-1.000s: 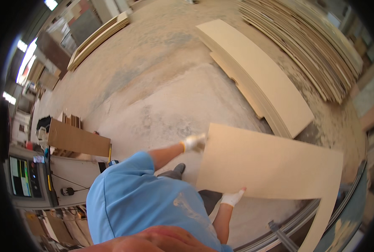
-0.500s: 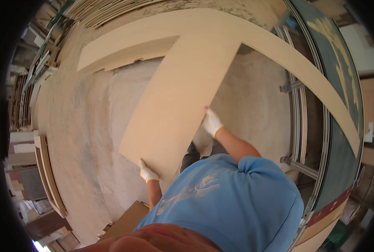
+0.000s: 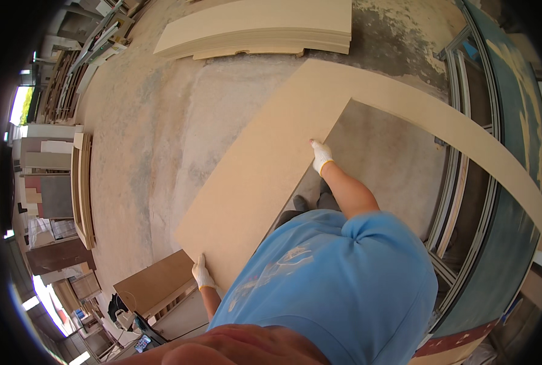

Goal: The person uses a yellow tool to adjust a large sheet of material on a CNC machine, then removes the sheet and stacks it with others. The person returns to the control console to operate the keyboard and mouse, then repeats the adjustment and removal process.

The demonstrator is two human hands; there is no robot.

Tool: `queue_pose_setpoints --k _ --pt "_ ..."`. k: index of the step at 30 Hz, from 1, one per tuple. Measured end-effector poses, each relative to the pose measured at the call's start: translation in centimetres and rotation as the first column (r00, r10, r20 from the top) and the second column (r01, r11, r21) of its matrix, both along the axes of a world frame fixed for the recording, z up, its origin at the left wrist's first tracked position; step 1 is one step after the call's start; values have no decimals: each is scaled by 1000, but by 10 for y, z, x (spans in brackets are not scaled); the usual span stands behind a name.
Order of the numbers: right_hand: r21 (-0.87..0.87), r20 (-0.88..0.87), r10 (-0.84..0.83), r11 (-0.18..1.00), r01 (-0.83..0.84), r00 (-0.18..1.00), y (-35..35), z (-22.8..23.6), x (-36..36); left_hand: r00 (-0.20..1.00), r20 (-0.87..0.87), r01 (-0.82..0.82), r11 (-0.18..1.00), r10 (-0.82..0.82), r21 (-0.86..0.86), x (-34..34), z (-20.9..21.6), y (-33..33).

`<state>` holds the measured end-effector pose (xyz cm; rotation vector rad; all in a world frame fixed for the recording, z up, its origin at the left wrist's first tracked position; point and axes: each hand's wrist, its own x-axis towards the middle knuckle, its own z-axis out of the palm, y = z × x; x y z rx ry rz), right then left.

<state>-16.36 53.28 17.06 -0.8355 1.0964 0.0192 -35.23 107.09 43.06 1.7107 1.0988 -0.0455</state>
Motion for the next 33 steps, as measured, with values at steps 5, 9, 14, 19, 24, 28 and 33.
queue_pose_setpoints --k 5,9,14,19,24,28,33 --pt "2 -99 -30 1000 30 995 28 -18 -30 983 70 164 981 -172 106 -6 24 17" --pt "76 -185 6 997 8 983 44 -36 -54 973 -102 225 952 -208 206 16 36 25" --pt "34 -249 34 999 -26 968 57 -98 -80 889 -347 413 852 -300 322 69 38 43" --pt "213 -313 -131 956 204 941 69 -128 -95 769 -479 597 745 -424 298 109 35 43" --pt "534 -74 633 678 -506 771 -25 -70 -92 723 -603 520 840 -339 152 106 57 16" --pt "-391 -341 935 -237 -889 -99 -235 2 -80 751 -637 205 978 -175 -26 101 89 -10" --pt "-150 -779 617 -12 -989 111 -565 19 -62 410 -911 529 824 -38 204 168 109 -29"
